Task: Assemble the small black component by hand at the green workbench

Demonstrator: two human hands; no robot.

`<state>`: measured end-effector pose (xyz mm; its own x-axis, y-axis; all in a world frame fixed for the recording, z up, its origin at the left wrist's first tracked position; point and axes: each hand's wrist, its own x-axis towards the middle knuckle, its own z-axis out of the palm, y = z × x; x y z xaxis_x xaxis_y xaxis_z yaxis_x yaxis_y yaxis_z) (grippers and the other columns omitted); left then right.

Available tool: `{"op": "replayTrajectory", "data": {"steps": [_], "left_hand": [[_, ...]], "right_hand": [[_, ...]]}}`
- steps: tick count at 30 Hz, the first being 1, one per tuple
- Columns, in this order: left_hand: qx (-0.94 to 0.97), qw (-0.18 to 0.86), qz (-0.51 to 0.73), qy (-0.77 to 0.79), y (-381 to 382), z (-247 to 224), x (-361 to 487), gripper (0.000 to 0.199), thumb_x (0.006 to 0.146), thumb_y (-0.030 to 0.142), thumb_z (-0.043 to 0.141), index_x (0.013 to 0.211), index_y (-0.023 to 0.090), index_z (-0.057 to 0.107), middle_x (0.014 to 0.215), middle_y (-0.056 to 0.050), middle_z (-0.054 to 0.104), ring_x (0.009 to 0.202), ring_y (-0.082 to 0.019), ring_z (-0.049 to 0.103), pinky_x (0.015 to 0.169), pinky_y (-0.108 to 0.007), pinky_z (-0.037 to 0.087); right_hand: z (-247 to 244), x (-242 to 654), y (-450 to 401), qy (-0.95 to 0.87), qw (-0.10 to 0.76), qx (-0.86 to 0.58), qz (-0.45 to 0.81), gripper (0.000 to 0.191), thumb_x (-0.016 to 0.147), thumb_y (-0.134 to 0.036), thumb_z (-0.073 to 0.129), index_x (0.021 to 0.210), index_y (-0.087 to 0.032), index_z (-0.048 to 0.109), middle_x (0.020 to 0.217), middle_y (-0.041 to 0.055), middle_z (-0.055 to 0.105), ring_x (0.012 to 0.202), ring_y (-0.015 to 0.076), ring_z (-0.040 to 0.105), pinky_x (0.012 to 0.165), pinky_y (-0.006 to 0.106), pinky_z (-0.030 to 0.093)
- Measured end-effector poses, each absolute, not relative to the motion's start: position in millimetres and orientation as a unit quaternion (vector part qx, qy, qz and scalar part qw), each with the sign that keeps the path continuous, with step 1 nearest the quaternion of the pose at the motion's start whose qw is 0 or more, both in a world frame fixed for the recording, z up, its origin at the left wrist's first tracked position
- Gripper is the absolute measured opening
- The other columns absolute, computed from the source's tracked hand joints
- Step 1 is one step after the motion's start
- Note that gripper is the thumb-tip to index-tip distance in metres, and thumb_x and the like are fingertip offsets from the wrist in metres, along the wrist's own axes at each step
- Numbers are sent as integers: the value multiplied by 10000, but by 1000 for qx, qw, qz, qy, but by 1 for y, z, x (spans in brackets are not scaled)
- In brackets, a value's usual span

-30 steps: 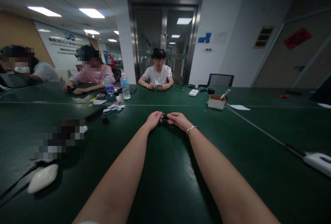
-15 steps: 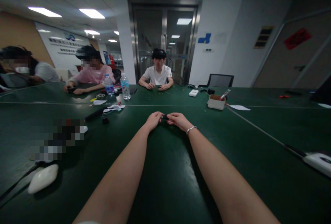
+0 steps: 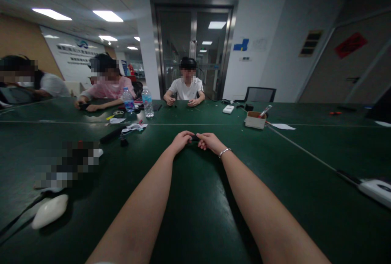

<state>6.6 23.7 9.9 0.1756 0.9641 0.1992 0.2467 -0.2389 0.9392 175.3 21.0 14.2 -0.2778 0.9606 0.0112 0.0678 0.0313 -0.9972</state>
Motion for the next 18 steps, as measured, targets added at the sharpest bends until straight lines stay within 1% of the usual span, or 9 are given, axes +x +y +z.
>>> {"op": "replayTrajectory", "data": {"steps": [5,10,11,15,18], "left_hand": [[655,402,444,461,26,8,7,275,740,189,445,937,122,626,537,22,508,494,-91,433,509,-209,337],[668,391,444,451,26,7,6,291,798,242,408,945,109,621,497,31,473,479,-96,432,507,-213,336],[671,390,443,449,26,7,6,293,802,248,407,946,109,620,497,32,472,479,-97,435,507,-213,336],[672,384,443,452,28,5,5,299,811,261,409,965,114,619,509,30,481,482,-97,445,501,-211,335],[672,383,447,449,30,4,4,303,816,262,406,981,115,613,518,30,485,487,-94,452,501,-207,340]], "right_hand": [[15,176,20,-585,408,-417,563,133,865,-214,556,805,-95,566,505,22,611,389,66,537,361,126,431],[16,176,16,-574,413,-399,584,45,851,-120,545,888,-101,561,548,20,614,447,72,576,421,133,480],[17,177,16,-574,414,-394,586,83,835,-92,551,917,-107,557,569,15,618,457,72,583,433,137,490],[16,179,15,-588,422,-370,583,335,735,27,579,1013,-156,539,655,-21,614,479,67,602,447,140,505],[17,180,15,-596,416,-365,581,372,719,26,597,1034,-162,533,660,-31,604,465,60,596,439,133,503]]}}
